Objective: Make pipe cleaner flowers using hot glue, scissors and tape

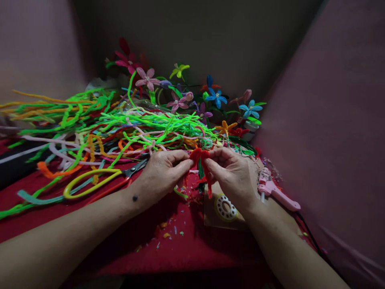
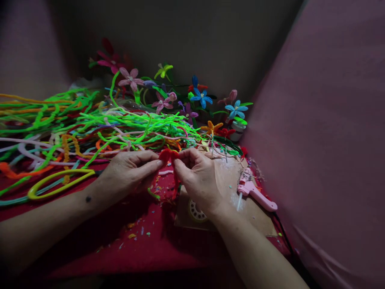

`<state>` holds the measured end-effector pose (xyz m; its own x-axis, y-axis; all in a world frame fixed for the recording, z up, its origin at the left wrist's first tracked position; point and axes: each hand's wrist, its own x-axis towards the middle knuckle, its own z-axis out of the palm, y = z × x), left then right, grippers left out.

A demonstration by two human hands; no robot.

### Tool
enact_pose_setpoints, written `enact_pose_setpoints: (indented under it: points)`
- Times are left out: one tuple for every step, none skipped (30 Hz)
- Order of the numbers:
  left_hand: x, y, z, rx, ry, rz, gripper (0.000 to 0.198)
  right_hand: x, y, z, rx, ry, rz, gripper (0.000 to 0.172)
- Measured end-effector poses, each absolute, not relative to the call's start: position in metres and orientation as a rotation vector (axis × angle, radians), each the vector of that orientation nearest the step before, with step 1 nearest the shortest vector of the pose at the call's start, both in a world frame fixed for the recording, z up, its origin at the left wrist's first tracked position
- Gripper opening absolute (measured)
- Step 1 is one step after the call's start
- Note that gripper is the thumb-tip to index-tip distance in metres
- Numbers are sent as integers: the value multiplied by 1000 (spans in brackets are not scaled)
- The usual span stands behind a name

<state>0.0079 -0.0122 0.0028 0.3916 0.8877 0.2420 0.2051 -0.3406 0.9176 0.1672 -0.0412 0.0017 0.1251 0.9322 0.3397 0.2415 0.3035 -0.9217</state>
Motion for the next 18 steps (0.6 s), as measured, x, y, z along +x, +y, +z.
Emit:
enact_pose_setpoints:
  points:
    - [8, -12, 2, 1792, 953, 997, 25, 168, -41, 1, -1189, -1386, 722, 9]
    - [8, -12, 2, 1795, 955, 999, 24, 168, -41, 1, -1195, -1392, 715, 9]
    - [8, -12, 1, 1796, 958, 998, 24, 168, -41, 0, -1202, -1397, 711, 9]
    - [8, -12, 1, 1796, 963, 993, 24, 169, -41, 0, -1206, -1400, 707, 9]
    - [9, -12, 0, 1798, 969, 990, 24, 169, -41, -1, -1207, -1402, 704, 9]
    - [9, -12, 0, 1803, 975, 989, 24, 169, -41, -1, -1205, -1403, 702, 9]
    - [9, -13, 0, 1812, 980, 993, 24, 169, -41, -1, -1200, -1404, 703, 9]
    - [9, -13, -1, 1822, 984, 997, 24, 169, -41, -1, -1196, -1405, 705, 9]
    - [9, -13, -1, 1831, 987, 1001, 24, 169, -41, -1, -1195, -1405, 707, 8]
    - [9, -12, -1, 1838, 989, 1005, 25, 168, -41, -1, -1197, -1406, 709, 8]
    - [9, -12, -2, 1843, 989, 1009, 25, 168, -41, -1, -1200, -1407, 709, 8]
    - [9, -12, -2, 1848, 991, 1009, 24, 167, -41, -1, -1203, -1410, 708, 8]
    - [9, -12, -2, 1851, 992, 1009, 24, 167, -41, -1, -1205, -1413, 707, 8]
    - [8, -12, -3, 1854, 993, 1007, 24, 166, -41, -1, -1206, -1418, 706, 8]
    - [8, -12, -3, 1858, 994, 1006, 24, 166, -41, -1, -1206, -1422, 704, 8]
    - [8, -12, -3, 1864, 994, 1001, 24, 166, -41, -1, -1207, -1426, 701, 8]
    - [8, -12, -3, 1872, 992, 998, 24, 166, -41, -1, -1208, -1428, 697, 8]
    - [8, -13, -2, 1883, 990, 998, 24, 166, -41, -1, -1209, -1428, 690, 8]
